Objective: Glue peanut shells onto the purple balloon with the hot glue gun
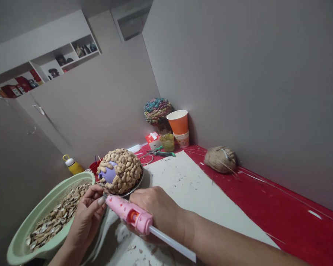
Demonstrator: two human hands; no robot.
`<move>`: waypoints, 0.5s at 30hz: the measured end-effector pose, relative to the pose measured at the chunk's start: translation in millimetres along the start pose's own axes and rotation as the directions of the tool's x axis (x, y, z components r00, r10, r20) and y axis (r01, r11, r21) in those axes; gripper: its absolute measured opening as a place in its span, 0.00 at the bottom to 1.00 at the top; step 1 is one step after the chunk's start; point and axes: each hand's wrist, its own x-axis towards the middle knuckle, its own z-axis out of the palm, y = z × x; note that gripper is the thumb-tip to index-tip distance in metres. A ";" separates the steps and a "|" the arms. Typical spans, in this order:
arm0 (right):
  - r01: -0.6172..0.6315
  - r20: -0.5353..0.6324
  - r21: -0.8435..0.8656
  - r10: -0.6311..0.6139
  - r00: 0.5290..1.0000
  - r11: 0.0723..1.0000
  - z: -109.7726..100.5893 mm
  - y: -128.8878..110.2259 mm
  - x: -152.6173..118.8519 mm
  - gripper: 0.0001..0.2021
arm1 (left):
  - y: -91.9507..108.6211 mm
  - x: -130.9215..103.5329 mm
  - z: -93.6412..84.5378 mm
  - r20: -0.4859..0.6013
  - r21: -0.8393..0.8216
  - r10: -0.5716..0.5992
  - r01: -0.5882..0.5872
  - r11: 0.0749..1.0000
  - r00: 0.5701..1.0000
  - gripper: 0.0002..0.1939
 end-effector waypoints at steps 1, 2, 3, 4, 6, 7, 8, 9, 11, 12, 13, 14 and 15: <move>-0.004 0.011 -0.003 0.004 1.000 1.000 0.1 0.2 -0.2 0.12 | 0.0 -0.1 -0.2 -0.001 -0.002 0.002 -0.002 1.000 1.000 0.11; -0.009 0.017 -0.010 0.009 1.000 1.000 -0.1 0.2 -0.2 0.12 | 0.1 -0.1 -0.3 -0.003 -0.004 0.003 -0.003 1.000 1.000 0.11; -0.013 0.020 -0.017 0.013 1.000 1.000 -0.8 0.0 0.1 0.12 | 0.3 -0.1 -0.3 -0.005 -0.005 0.004 -0.004 1.000 1.000 0.11; -0.016 0.023 -0.022 0.016 1.000 1.000 -1.8 -0.5 0.6 0.12 | 0.7 -0.1 -0.1 -0.007 -0.004 0.006 -0.006 1.000 1.000 0.11; -0.009 0.038 -0.014 0.010 0.999 1.000 -5.1 -2.0 2.1 0.12 | 1.6 -0.1 0.4 -0.015 -0.002 0.006 -0.006 1.000 1.000 0.12; -0.004 0.048 -0.002 0.004 0.999 1.000 -6.9 -2.7 2.8 0.12 | 1.9 -0.1 0.7 -0.022 -0.003 0.004 -0.004 1.000 1.000 0.12; 0.000 0.054 0.010 -0.001 0.999 1.000 -8.5 -3.3 3.5 0.12 | 2.2 -0.1 0.8 -0.028 -0.005 0.004 -0.004 1.000 1.000 0.12; 0.005 0.058 0.020 -0.006 0.998 1.000 -9.8 -3.7 3.9 0.12 | 2.3 0.0 0.8 -0.032 -0.007 0.002 -0.003 1.000 1.000 0.12; 0.008 0.054 0.025 -0.009 0.998 1.000 -10.7 -3.6 4.1 0.12 | 2.1 0.1 0.3 -0.034 -0.010 0.000 -0.001 1.000 0.999 0.12; 0.007 0.055 0.022 -0.008 0.998 1.000 -10.2 -3.2 3.9 0.12 | 2.0 0.2 -0.1 -0.033 -0.013 0.003 -0.003 1.000 0.999 0.12; 0.005 0.058 0.019 -0.006 0.998 1.000 -9.3 -2.6 3.5 0.12 | 1.9 0.4 -0.3 -0.030 -0.015 0.005 -0.005 1.000 1.000 0.12; 0.004 0.056 0.017 -0.005 0.998 1.000 -8.0 -1.9 3.1 0.11 | 1.9 0.7 -0.5 -0.028 -0.018 0.008 -0.009 1.000 1.000 0.12; 0.001 0.052 0.015 -0.002 0.999 1.000 -6.6 -1.1 2.6 0.11 | 2.0 1.0 -0.4 -0.027 -0.022 0.013 -0.013 1.000 1.000 0.12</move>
